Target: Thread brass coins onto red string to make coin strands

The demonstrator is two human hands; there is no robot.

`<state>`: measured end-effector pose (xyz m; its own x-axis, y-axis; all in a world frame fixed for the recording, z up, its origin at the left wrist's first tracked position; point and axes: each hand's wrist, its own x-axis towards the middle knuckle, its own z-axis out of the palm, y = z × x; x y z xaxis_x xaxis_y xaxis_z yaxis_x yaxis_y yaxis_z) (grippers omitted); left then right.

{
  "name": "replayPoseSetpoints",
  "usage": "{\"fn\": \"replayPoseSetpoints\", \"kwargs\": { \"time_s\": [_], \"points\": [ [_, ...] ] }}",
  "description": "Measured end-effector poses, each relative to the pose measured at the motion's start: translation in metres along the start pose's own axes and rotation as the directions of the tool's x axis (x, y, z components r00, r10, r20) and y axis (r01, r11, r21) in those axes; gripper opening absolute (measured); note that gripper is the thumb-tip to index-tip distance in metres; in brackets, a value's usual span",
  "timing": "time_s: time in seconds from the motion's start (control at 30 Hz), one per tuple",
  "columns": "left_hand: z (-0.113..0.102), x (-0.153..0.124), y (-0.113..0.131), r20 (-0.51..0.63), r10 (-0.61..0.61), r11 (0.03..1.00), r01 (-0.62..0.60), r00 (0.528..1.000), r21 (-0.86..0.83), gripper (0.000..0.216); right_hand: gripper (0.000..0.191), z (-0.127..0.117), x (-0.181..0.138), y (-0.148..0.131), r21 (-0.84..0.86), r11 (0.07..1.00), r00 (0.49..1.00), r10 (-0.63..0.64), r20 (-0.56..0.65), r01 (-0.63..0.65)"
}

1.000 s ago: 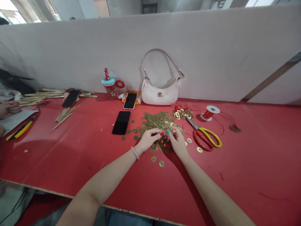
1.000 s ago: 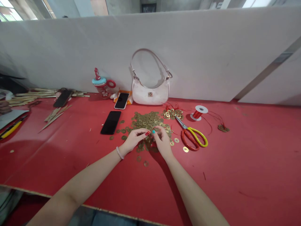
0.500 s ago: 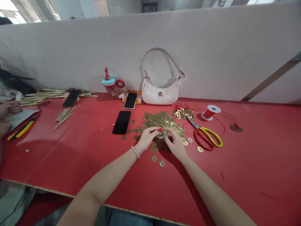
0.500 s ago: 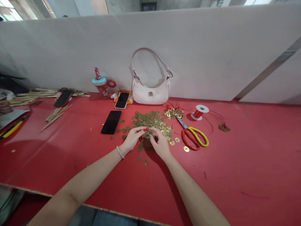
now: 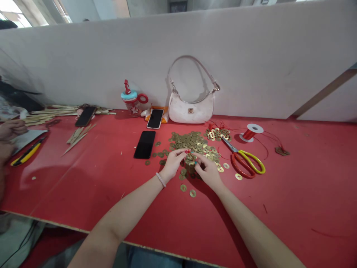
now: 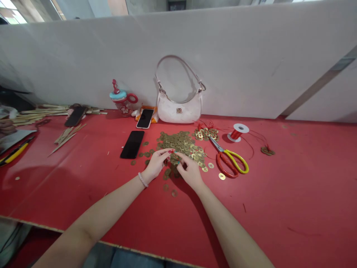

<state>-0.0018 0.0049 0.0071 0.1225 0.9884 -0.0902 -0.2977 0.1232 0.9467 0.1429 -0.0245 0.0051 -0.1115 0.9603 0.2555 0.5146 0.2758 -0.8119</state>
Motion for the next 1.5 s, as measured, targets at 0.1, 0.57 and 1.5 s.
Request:
{"fn": "replayPoseSetpoints", "kwargs": {
  "time_s": [0.1,0.57,1.5],
  "points": [
    [-0.001,0.001,-0.002,-0.019,-0.007,1.0,0.007,1.0,-0.008,0.024,0.042,-0.001,0.0,-0.001,-0.016,1.0,1.0,0.0,0.001,0.0],
    [-0.001,0.001,-0.002,-0.016,-0.014,0.999,0.015,1.0,0.038,0.026,0.037,-0.002,0.001,0.001,-0.037,0.999,0.999,0.027,-0.027,-0.028],
    [-0.003,-0.002,-0.008,0.243,0.204,0.881,-0.286,0.948,0.376,0.016,0.019,-0.002,0.006,0.009,0.029,0.997,0.994,-0.072,-0.077,0.074]
  ]
}}
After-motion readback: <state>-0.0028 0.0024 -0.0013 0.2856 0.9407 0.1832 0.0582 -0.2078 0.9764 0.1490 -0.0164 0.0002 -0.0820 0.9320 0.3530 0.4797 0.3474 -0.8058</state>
